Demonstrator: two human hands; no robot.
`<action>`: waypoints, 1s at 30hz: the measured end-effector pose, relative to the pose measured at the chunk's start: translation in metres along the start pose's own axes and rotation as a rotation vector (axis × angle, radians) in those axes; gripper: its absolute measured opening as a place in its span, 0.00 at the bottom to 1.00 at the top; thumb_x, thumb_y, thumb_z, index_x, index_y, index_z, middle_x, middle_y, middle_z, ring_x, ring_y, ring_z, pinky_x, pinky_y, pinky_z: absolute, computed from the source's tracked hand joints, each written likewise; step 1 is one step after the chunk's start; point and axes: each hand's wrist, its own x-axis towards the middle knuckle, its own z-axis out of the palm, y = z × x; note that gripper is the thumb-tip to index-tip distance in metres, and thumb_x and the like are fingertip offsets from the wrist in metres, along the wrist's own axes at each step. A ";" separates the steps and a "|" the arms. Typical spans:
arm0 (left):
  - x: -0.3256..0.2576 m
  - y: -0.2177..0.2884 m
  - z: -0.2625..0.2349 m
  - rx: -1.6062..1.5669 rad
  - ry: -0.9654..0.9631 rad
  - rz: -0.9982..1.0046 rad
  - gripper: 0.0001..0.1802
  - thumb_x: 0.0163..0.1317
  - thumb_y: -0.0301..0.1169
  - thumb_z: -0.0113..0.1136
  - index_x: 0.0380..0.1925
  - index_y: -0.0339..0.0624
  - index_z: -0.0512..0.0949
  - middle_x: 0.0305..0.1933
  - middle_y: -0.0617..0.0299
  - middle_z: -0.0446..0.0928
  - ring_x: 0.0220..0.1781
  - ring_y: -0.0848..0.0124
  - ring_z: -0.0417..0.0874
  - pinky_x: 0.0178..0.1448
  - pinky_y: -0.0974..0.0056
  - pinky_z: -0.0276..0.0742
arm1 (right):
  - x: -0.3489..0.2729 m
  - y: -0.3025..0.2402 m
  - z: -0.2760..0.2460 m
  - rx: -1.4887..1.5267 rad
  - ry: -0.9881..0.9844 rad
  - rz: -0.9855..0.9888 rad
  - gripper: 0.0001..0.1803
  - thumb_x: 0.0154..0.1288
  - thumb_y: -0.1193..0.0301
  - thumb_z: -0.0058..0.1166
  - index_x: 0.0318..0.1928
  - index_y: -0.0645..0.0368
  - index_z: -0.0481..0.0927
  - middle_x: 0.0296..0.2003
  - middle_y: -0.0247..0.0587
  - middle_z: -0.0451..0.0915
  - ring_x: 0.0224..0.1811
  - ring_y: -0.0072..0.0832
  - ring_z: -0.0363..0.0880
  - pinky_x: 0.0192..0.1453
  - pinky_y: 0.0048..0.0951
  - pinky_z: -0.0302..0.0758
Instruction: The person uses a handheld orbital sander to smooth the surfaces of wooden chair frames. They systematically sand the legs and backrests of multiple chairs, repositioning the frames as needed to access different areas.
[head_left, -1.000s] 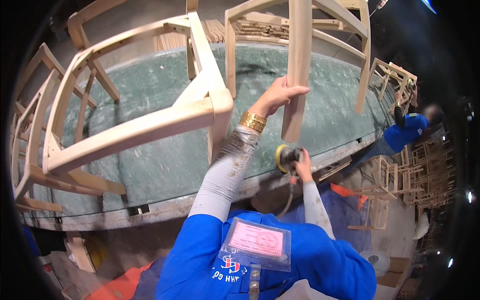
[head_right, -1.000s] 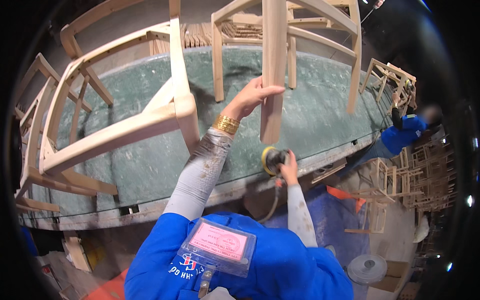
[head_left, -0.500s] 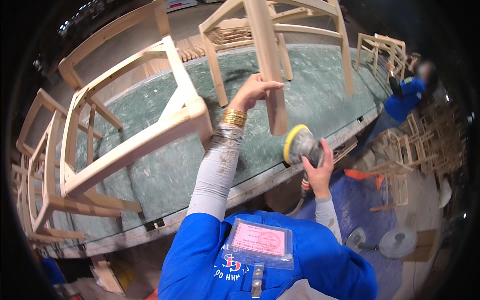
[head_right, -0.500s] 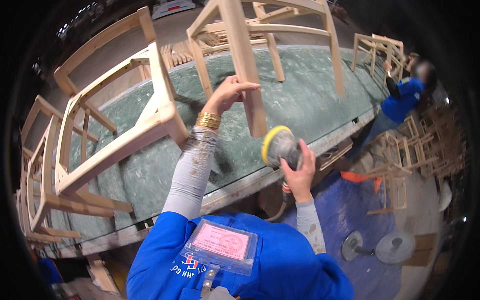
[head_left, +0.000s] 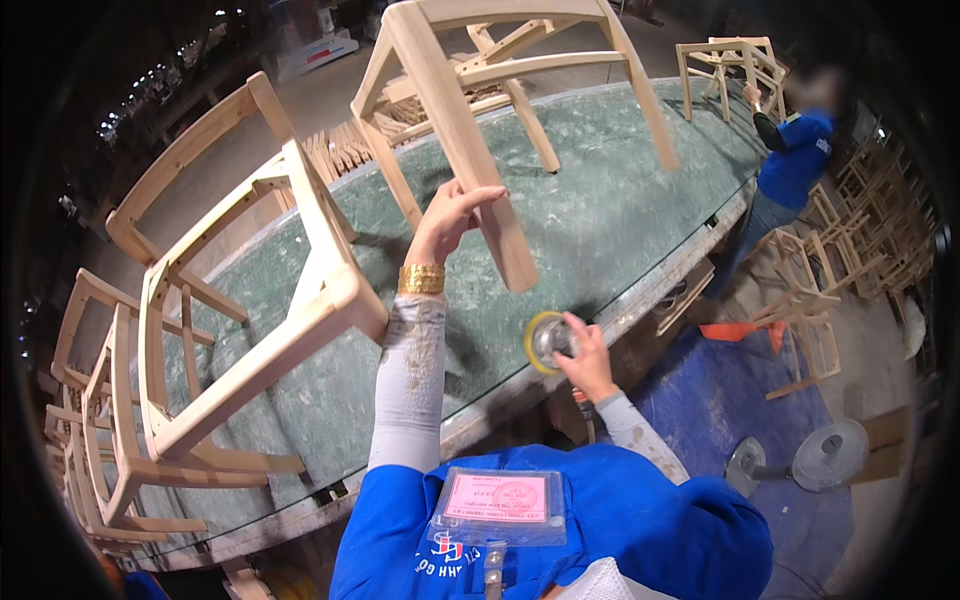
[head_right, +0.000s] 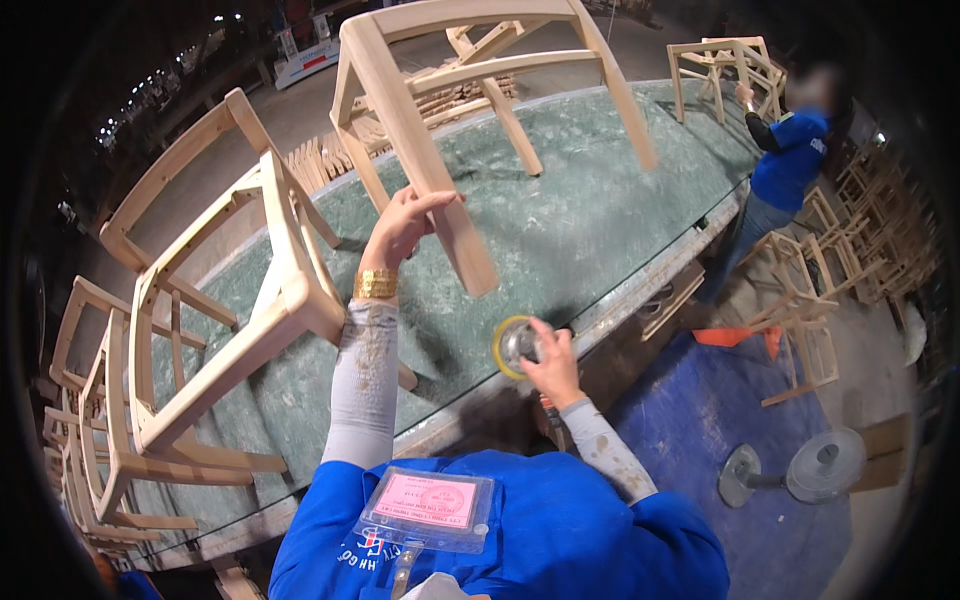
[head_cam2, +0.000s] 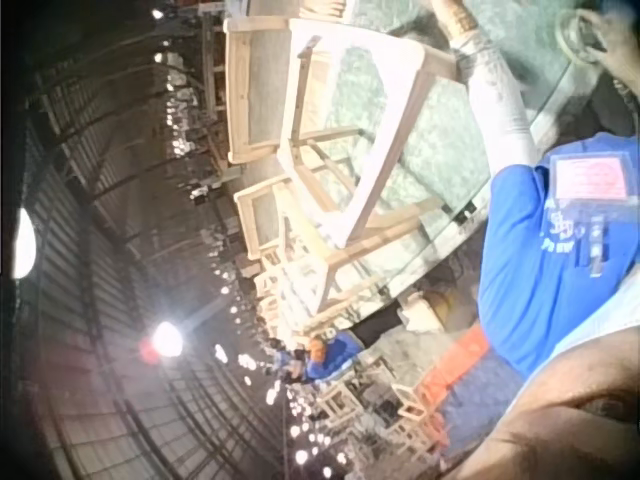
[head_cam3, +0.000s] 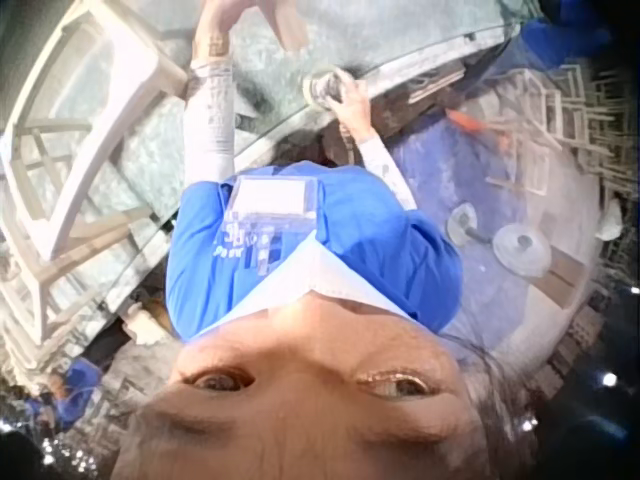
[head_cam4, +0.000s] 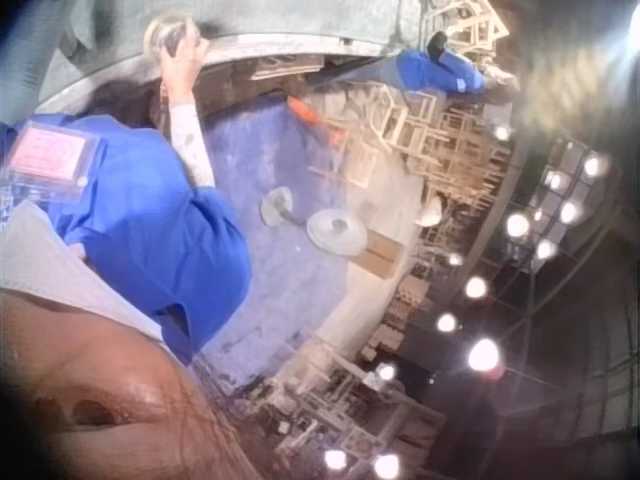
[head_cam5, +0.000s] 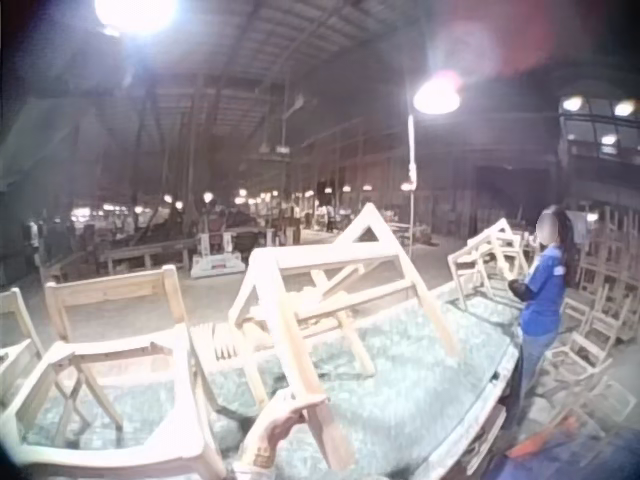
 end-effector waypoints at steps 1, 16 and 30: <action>0.000 0.000 0.000 -0.012 -0.002 0.000 0.21 0.56 0.36 0.65 0.45 0.36 0.73 0.43 0.57 0.80 0.44 0.68 0.81 0.49 0.58 0.80 | 0.004 0.006 0.016 -0.021 -0.072 0.036 0.41 0.42 0.71 0.66 0.61 0.40 0.67 0.44 0.51 0.67 0.44 0.51 0.74 0.49 0.42 0.75; -0.030 -0.009 0.040 0.194 0.051 0.018 0.29 0.62 0.48 0.59 0.53 0.36 0.72 0.47 0.59 0.77 0.53 0.71 0.74 0.59 0.64 0.68 | 0.102 -0.029 -0.007 0.968 -0.152 0.096 0.35 0.67 0.46 0.44 0.63 0.61 0.65 0.51 0.44 0.75 0.53 0.33 0.74 0.54 0.37 0.70; 0.082 -0.144 -0.106 0.416 1.212 0.007 0.47 0.40 0.41 0.74 0.59 0.32 0.63 0.59 0.42 0.68 0.62 0.54 0.68 0.65 0.55 0.63 | 0.066 -0.002 -0.044 0.344 0.334 0.049 0.33 0.49 0.57 0.68 0.46 0.68 0.70 0.33 0.48 0.75 0.35 0.35 0.75 0.42 0.35 0.72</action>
